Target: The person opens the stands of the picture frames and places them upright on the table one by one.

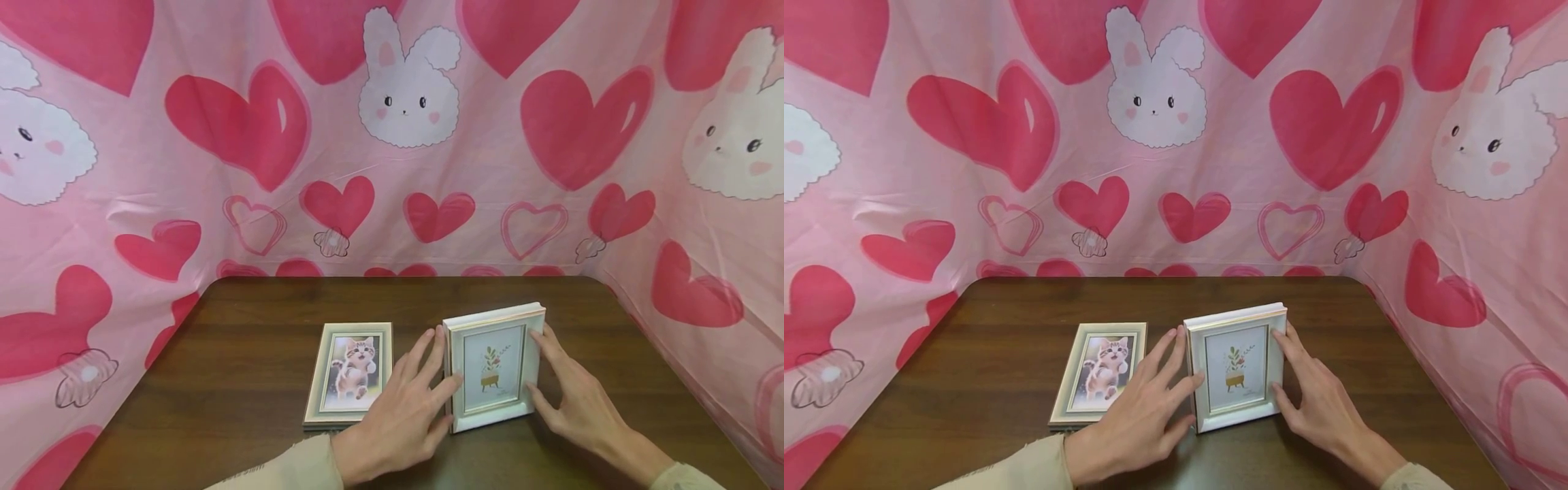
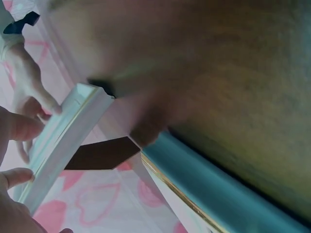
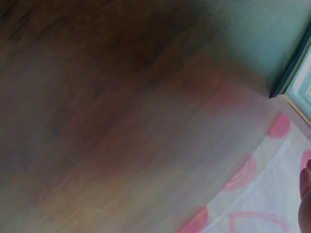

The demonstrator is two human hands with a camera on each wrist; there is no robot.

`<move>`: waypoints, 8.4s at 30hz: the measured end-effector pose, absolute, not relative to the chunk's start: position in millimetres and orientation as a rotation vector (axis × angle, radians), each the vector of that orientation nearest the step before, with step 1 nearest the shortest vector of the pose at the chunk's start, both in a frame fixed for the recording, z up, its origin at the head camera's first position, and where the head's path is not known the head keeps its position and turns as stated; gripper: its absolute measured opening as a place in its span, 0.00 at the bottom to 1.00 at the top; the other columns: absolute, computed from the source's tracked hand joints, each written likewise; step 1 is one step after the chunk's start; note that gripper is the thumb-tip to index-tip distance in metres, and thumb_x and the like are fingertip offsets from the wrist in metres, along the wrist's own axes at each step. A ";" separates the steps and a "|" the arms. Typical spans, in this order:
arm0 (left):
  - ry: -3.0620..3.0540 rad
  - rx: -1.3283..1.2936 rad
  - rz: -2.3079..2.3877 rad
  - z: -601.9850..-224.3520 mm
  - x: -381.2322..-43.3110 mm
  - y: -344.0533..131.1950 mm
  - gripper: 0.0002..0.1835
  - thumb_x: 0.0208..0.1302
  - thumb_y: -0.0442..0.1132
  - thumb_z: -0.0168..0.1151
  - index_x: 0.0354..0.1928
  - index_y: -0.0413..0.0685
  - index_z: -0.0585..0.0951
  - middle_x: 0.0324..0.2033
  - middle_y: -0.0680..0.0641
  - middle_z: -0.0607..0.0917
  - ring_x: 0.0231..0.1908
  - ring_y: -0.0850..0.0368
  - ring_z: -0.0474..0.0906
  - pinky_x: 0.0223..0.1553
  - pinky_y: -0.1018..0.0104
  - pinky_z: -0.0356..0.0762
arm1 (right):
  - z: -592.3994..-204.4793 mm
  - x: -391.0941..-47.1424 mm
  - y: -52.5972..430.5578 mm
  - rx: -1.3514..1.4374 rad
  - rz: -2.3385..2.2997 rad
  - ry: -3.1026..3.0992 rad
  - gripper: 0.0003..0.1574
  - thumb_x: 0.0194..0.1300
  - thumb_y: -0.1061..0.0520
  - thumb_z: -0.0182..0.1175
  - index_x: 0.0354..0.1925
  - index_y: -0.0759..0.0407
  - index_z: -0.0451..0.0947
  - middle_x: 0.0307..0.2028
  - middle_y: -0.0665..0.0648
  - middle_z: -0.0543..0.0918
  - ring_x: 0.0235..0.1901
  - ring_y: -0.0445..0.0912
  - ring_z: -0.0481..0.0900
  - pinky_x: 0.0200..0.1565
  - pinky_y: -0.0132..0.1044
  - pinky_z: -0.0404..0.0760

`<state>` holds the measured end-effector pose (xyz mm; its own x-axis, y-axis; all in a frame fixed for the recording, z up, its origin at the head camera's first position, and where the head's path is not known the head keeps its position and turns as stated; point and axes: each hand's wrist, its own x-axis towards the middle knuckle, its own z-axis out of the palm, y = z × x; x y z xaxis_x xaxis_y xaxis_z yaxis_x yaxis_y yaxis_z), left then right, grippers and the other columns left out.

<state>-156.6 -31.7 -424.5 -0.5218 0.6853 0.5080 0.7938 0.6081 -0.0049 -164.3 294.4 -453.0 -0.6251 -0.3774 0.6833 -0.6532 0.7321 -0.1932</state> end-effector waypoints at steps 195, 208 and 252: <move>-2.563 -0.879 -0.524 -396.8 -166.2 -135.5 0.14 0.64 0.43 0.74 0.50 0.55 0.85 0.53 0.53 0.81 0.55 0.54 0.77 0.55 0.54 0.79 | -417.8 -143.5 154.9 0.676 0.778 -2.615 0.27 0.62 0.58 0.75 0.59 0.51 0.81 0.55 0.46 0.82 0.53 0.45 0.81 0.52 0.45 0.82; -2.637 -0.775 -0.511 -400.3 -176.2 -157.8 0.17 0.61 0.43 0.77 0.50 0.52 0.86 0.50 0.51 0.82 0.51 0.53 0.76 0.50 0.53 0.81 | -420.3 -151.7 141.2 0.717 0.826 -2.651 0.32 0.63 0.57 0.74 0.64 0.56 0.78 0.59 0.50 0.81 0.51 0.44 0.80 0.53 0.44 0.81; -3.019 -0.520 -0.681 -425.7 -208.5 -211.7 0.27 0.65 0.39 0.74 0.66 0.44 0.79 0.65 0.40 0.80 0.60 0.42 0.72 0.59 0.38 0.77 | -432.2 -195.7 83.1 0.715 0.896 -2.936 0.30 0.67 0.52 0.70 0.63 0.59 0.75 0.60 0.57 0.81 0.52 0.50 0.74 0.57 0.51 0.78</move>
<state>-208.5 -211.7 -425.7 -0.9451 0.3180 0.0748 0.3193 0.8511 0.4167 -195.7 83.1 -432.2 -0.8971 -0.4254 0.1194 -0.4196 0.7355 -0.5319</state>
